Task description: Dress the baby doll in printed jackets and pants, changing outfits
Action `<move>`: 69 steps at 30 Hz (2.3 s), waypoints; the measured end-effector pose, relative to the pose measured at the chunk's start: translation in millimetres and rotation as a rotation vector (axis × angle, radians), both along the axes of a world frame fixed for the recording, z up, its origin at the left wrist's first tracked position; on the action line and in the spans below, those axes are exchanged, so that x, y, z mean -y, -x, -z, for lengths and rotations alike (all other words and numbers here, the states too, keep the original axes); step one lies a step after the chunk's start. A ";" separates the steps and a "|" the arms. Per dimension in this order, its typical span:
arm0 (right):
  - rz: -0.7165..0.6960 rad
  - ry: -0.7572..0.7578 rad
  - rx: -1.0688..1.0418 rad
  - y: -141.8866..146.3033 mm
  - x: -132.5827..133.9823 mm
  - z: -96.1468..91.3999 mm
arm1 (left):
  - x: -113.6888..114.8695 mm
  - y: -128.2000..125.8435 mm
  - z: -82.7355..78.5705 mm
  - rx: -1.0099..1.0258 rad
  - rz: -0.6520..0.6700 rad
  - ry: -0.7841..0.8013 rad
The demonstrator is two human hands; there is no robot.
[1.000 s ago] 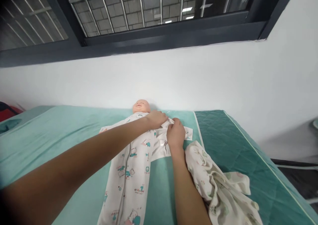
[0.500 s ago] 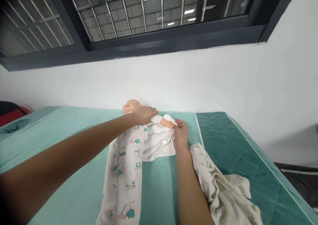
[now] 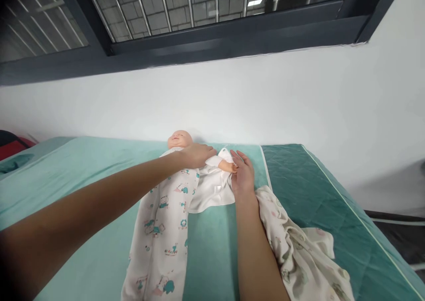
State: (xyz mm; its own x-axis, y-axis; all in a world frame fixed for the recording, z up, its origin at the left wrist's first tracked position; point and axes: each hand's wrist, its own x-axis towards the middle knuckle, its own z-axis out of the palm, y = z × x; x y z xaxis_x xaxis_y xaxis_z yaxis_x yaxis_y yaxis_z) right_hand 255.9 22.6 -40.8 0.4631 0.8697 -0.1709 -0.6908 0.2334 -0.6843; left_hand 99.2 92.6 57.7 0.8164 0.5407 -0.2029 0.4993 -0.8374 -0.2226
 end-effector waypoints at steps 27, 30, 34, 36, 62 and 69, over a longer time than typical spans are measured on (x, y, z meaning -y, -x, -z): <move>0.277 0.129 1.176 7.4 1.7 7.7 | -1.4 -14.6 33.4 -0.019 -0.028 0.080; 0.209 -0.074 1.517 20.0 5.5 5.6 | 2.0 -19.8 33.8 -0.031 -0.095 0.106; 0.119 -0.197 1.507 34.8 7.6 7.6 | 23.6 2.2 20.3 0.118 -0.182 0.084; 0.095 -0.182 1.473 41.6 8.1 10.2 | 41.7 31.1 17.0 0.374 -0.241 0.042; -0.270 -0.224 1.587 102.5 34.3 -1.5 | 65.9 152.6 79.2 1.346 -0.428 0.067; -0.295 -0.277 1.712 109.0 40.9 -7.8 | 74.8 149.3 80.8 1.138 -0.207 -0.318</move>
State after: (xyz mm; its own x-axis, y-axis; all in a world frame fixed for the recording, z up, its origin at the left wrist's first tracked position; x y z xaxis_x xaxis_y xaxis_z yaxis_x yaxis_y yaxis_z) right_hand 146.9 -18.4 -33.0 -0.2166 0.8668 0.4491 0.6611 0.4688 -0.5858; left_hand -50.1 17.9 -23.1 0.3324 0.5784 0.7449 0.6627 -0.7053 0.2519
